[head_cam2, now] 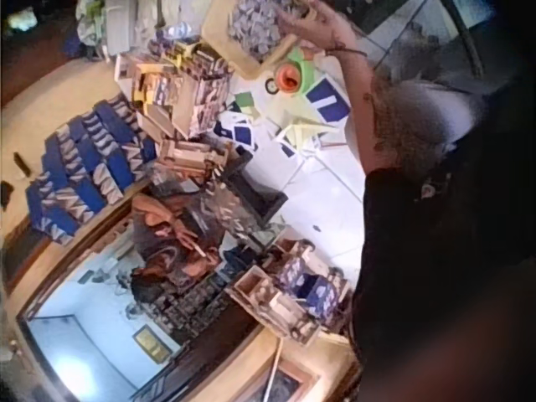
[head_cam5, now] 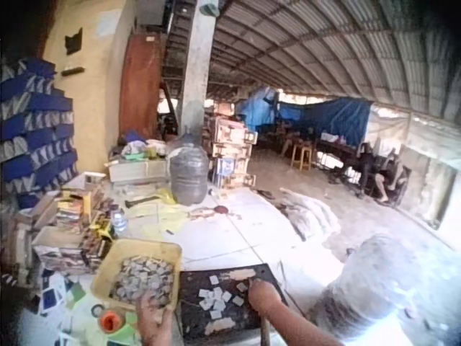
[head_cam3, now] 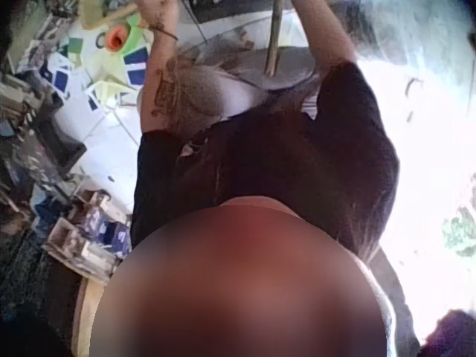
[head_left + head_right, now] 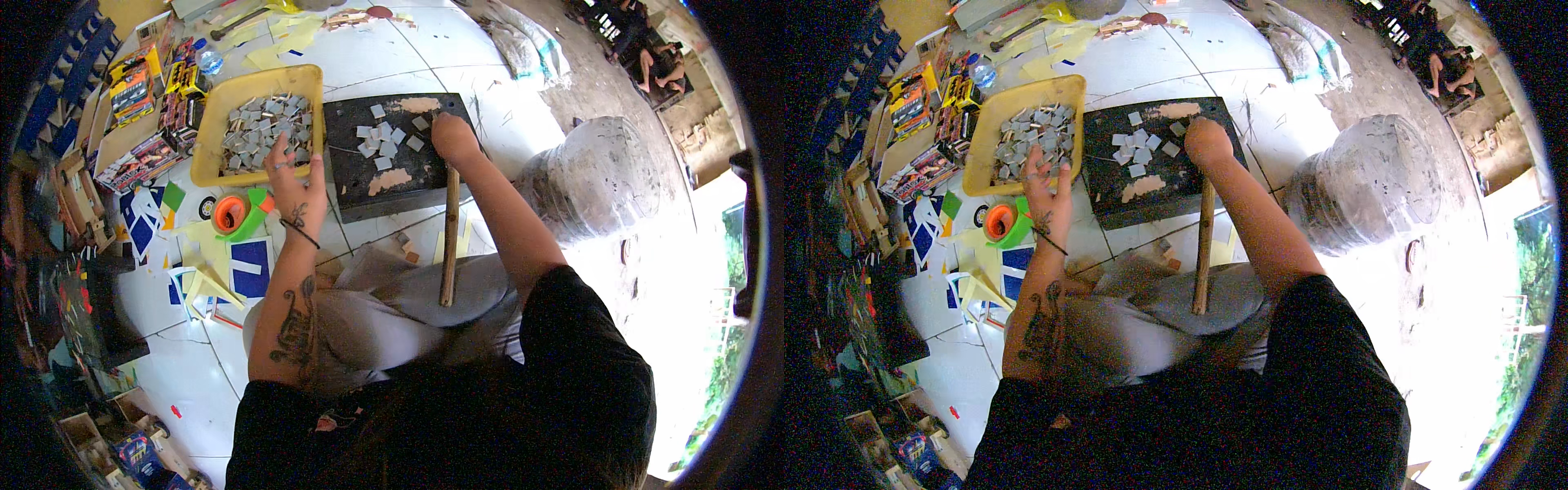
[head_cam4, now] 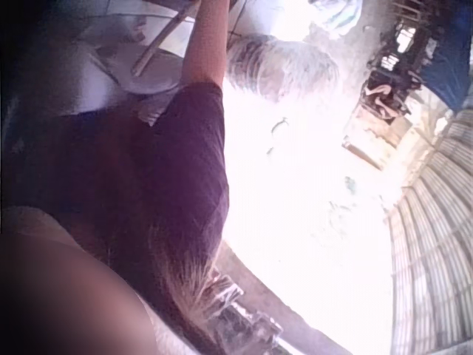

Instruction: The person sits on the floor and repeatedly places small rectangular components onto a board, then uses a hammer to strike them. The person handles the components one at a time, occasionally picking up pieces from the floor and placing them into a yellow bin.

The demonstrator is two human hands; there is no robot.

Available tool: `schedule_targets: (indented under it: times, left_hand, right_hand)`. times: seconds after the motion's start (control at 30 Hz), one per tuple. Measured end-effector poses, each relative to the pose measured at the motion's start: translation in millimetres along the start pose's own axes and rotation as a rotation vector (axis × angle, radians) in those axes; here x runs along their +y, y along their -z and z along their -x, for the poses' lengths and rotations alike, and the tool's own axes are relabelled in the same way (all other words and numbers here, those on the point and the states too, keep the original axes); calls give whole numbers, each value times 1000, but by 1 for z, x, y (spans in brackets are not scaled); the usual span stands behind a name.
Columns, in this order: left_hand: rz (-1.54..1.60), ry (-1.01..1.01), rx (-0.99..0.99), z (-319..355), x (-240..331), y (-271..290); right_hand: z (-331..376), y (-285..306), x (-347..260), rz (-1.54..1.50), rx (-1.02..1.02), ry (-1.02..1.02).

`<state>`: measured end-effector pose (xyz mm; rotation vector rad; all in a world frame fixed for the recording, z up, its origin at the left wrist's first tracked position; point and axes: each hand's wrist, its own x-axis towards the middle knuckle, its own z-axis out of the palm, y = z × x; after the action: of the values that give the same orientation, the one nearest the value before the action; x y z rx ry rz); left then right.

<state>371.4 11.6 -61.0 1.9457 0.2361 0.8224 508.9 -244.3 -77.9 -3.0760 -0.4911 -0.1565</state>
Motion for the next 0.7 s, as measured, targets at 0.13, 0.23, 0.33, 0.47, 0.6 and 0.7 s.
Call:
schedule_targets:
  times: [0.13,0.23,0.33,0.47,0.6,0.7]
  left_hand:
    - [21,3,-13,2,-2,4]
    - [51,2,-1,2,-5,5]
    - [16,-23,-95,1,-9,2]
    - [-161,-191,-207,6,-9,-3]
    - [-260,-207,-319,12,0,-1]
    - [-334,-241,-347,16,7,4]
  right_hand:
    - [-12,18,-18,83,-203,-141]
    - [-15,49,-20,41,-455,-173]
    - [-10,79,-17,59,-386,-107]
    - [-1,84,-20,-18,-334,-256]
    - [7,45,-21,21,-143,-202]
    - [-3,29,-8,-78,-166,-218]
